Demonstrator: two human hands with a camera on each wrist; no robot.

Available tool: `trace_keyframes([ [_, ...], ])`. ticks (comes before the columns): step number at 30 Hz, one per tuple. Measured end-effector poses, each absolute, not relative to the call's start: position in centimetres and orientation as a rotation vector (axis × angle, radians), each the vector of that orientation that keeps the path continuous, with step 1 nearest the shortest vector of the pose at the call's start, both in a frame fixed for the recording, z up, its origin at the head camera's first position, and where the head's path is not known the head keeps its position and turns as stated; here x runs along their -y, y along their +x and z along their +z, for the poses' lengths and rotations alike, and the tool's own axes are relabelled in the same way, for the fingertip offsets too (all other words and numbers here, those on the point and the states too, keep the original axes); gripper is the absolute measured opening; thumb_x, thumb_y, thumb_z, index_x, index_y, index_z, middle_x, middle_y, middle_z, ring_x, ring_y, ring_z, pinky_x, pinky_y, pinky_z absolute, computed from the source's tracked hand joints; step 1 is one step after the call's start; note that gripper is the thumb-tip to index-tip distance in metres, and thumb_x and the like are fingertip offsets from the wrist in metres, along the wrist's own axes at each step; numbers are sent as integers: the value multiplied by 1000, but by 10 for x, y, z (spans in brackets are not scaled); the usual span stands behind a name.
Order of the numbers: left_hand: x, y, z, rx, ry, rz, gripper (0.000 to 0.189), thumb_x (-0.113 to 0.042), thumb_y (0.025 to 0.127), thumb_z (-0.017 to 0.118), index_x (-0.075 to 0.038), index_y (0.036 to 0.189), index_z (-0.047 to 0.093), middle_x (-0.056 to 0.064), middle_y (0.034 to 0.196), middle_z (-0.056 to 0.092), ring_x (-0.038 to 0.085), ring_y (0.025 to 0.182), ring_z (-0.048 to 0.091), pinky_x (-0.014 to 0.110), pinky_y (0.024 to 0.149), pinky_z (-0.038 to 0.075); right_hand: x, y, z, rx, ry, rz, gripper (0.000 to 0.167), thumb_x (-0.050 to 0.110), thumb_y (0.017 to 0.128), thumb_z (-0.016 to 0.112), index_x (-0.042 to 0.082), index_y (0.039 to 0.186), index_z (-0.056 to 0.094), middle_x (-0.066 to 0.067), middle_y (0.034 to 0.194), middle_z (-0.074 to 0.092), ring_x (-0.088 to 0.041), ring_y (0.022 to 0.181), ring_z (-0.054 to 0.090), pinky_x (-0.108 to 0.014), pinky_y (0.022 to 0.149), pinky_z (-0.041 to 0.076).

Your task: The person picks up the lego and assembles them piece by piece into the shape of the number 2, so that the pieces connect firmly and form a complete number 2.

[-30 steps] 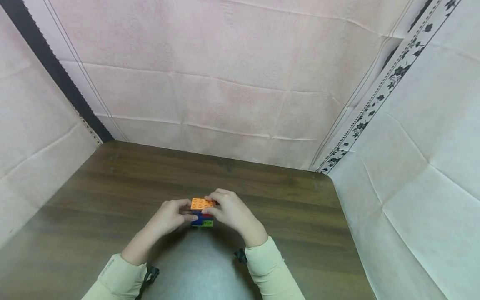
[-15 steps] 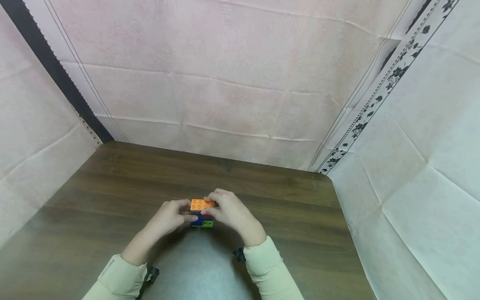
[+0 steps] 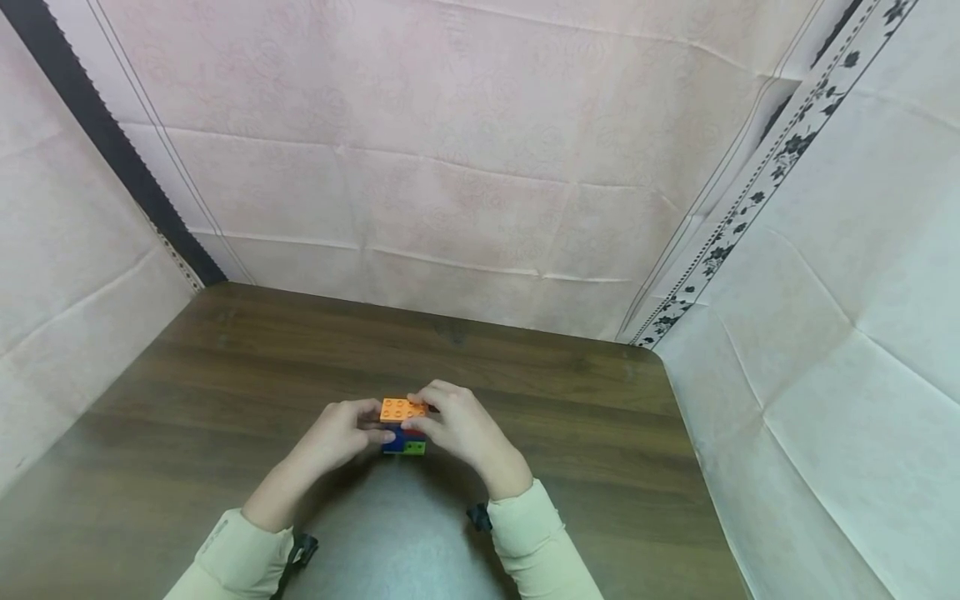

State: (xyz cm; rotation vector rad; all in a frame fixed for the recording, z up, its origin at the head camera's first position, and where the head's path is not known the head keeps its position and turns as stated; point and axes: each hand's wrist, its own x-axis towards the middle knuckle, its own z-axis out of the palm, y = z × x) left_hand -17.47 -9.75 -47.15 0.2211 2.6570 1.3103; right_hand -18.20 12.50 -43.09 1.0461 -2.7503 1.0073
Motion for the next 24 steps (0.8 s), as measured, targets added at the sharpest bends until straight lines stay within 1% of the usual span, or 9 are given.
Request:
trace_keyframes([
  [7, 97, -175, -472, -2666, 223, 1303, 26, -18, 86, 82, -9, 107, 72, -1, 93, 71, 12, 83, 66, 36, 79, 57, -125, -180, -438, 2712, 1013, 1072, 31, 29, 92, 75, 15, 120, 72, 8, 110, 67, -3, 93, 61, -22, 82, 54],
  [16, 98, -175, -472, -2671, 229, 1310, 24, -18, 85, 82, -9, 106, 72, -1, 92, 71, 11, 83, 66, 36, 78, 57, -126, -180, -444, 2670, 1018, 1157, 31, 28, 91, 75, 16, 119, 72, 8, 111, 66, -4, 97, 62, -22, 86, 54],
  [24, 97, -174, -472, -2656, 220, 1315, 23, -18, 86, 82, -10, 106, 72, -2, 92, 71, 12, 83, 65, 36, 79, 57, -129, -182, -452, 2622, 1021, 1300, 33, 27, 91, 75, 18, 122, 71, 12, 112, 65, -5, 102, 63, -23, 84, 55],
])
